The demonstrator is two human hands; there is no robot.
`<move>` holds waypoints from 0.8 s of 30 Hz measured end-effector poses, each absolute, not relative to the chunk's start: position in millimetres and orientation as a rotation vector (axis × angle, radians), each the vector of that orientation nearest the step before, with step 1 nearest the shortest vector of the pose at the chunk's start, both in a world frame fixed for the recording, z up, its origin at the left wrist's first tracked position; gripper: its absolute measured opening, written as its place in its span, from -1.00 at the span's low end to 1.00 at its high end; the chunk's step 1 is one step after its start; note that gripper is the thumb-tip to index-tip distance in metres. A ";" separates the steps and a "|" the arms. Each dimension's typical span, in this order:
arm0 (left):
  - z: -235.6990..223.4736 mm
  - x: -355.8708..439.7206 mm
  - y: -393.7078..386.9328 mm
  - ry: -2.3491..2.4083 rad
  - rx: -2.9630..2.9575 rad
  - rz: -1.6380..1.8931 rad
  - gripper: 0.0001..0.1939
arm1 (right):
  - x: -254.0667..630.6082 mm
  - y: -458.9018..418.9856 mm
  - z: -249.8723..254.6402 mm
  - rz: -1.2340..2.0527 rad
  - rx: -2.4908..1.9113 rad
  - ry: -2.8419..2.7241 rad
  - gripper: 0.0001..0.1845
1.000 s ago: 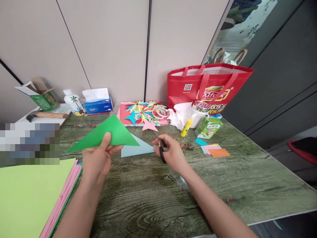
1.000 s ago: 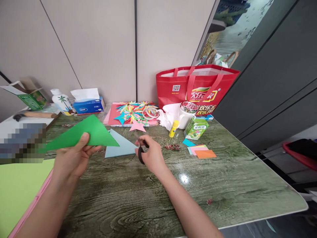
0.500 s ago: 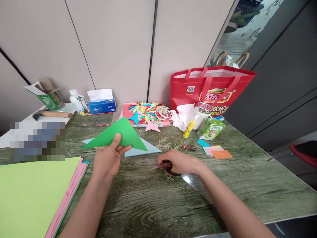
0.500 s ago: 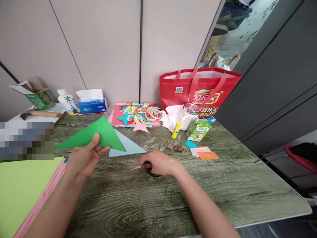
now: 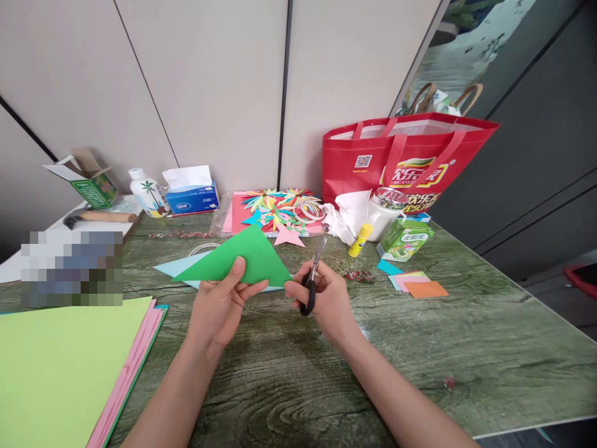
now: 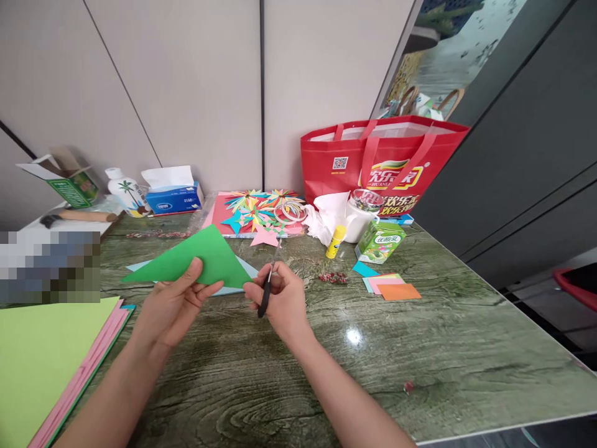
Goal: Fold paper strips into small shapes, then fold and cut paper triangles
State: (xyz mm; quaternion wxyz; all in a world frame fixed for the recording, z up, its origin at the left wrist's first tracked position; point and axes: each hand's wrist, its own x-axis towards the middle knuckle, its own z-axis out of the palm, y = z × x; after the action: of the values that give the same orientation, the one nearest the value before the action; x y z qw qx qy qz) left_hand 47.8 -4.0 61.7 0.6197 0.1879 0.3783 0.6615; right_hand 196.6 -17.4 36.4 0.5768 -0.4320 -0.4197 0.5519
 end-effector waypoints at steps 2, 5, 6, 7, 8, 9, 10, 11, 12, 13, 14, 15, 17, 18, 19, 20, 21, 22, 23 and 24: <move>61.5 48.7 -2.9 0.856 0.383 1.543 -0.74 | 199.3 -18.6 36.1 1.276 -1.008 -0.948 -0.63; 60.5 50.4 -2.0 0.858 0.349 1.561 -0.74 | 202.1 -21.0 39.7 1.254 -1.019 -0.945 -0.68; 60.2 50.8 -1.9 0.864 0.342 1.567 -0.74 | 202.2 -21.9 41.3 1.246 -1.027 -0.942 -0.68; 60.0 51.0 -1.8 0.870 0.335 1.573 -0.75 | 202.2 -22.6 42.7 1.235 -1.035 -0.937 -0.69; 60.0 51.1 -1.7 0.877 0.331 1.578 -0.76 | 202.1 -23.2 43.9 1.226 -1.040 -0.930 -0.69; 60.0 50.9 -1.7 0.881 0.328 1.583 -0.77 | 202.1 -23.6 44.7 1.218 -1.042 -0.923 -0.69; 60.2 50.6 -1.6 0.883 0.328 1.592 -0.78 | 202.2 -23.9 45.2 1.215 -1.039 -0.916 -0.69; 60.5 50.2 -1.5 0.884 0.332 1.601 -0.79 | 202.4 -24.0 45.3 1.216 -1.033 -0.910 -0.69; 60.7 49.9 -1.4 0.885 0.337 1.607 -0.80 | 202.8 -24.0 45.2 1.219 -1.026 -0.906 -0.69; 61.0 49.6 -1.4 0.888 0.342 1.613 -0.81 | 203.2 -24.0 44.9 1.223 -1.020 -0.904 -0.69; 61.2 49.3 -1.4 0.891 0.348 1.616 -0.82 | 203.5 -24.0 44.5 1.224 -1.014 -0.902 -0.69; 61.3 49.2 -1.5 0.894 0.354 1.616 -0.82 | 203.7 -24.0 44.2 1.223 -1.012 -0.902 -0.69; 61.5 49.3 -1.7 0.899 0.362 1.611 -0.81 | 203.8 -23.9 43.5 1.215 -1.011 -0.905 -0.69; 61.6 49.5 -1.8 0.899 0.364 1.610 -0.81 | 203.8 -23.8 43.2 1.210 -1.011 -0.905 -0.69; 61.7 49.7 -1.9 0.899 0.365 1.610 -0.80 | 203.7 -23.6 42.8 1.209 -1.010 -0.904 -0.69; 61.9 49.9 -2.0 0.900 0.364 1.612 -0.80 | 203.7 -23.3 42.5 1.209 -1.009 -0.902 -0.69; 62.1 50.0 -2.0 0.900 0.361 1.617 -0.79 | 203.7 -22.9 42.0 1.211 -1.007 -0.900 -0.69; 62.4 50.0 -2.0 0.902 0.355 1.626 -0.78 | 203.8 -22.5 41.5 1.214 -1.007 -0.898 -0.69; 62.6 49.8 -2.0 0.905 0.349 1.636 -0.78 | 204.1 -22.0 40.9 1.219 -1.008 -0.898 -0.69; 62.8 49.6 -1.9 0.909 0.344 1.646 -0.77 | 204.3 -21.6 40.2 1.224 -1.009 -0.897 -0.69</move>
State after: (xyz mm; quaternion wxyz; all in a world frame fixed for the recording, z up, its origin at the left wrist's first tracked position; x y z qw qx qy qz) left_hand 49.6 -1.9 62.8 0.5769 0.1468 0.3885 0.7034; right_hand 204.3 -21.6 40.2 0.6128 -0.4374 -0.3891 0.5308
